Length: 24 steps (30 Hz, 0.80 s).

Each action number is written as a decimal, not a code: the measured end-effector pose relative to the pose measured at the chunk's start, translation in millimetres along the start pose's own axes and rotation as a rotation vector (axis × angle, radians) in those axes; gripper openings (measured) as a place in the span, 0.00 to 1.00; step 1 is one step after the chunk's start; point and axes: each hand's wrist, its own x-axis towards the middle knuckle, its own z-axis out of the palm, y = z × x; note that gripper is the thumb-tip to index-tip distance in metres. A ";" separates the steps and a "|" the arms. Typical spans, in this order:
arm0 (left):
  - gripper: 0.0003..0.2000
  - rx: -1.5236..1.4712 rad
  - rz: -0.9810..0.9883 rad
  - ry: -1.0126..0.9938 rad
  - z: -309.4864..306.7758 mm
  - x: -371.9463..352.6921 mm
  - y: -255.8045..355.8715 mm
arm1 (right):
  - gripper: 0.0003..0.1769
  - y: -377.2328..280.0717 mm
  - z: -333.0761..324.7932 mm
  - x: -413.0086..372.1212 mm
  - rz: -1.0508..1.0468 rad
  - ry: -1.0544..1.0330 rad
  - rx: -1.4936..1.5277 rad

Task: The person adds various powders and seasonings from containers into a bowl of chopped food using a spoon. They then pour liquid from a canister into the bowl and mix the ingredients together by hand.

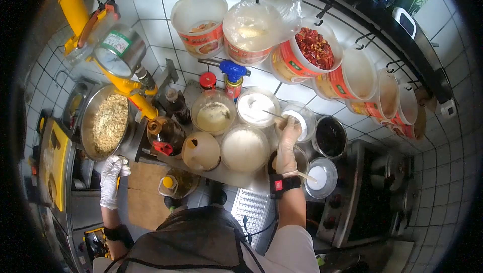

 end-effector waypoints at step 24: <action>0.24 -0.552 -0.633 -1.091 308.3 -6.0 -46.0 | 0.13 -48.3 -8.3 0.0 -0.065 -0.045 0.014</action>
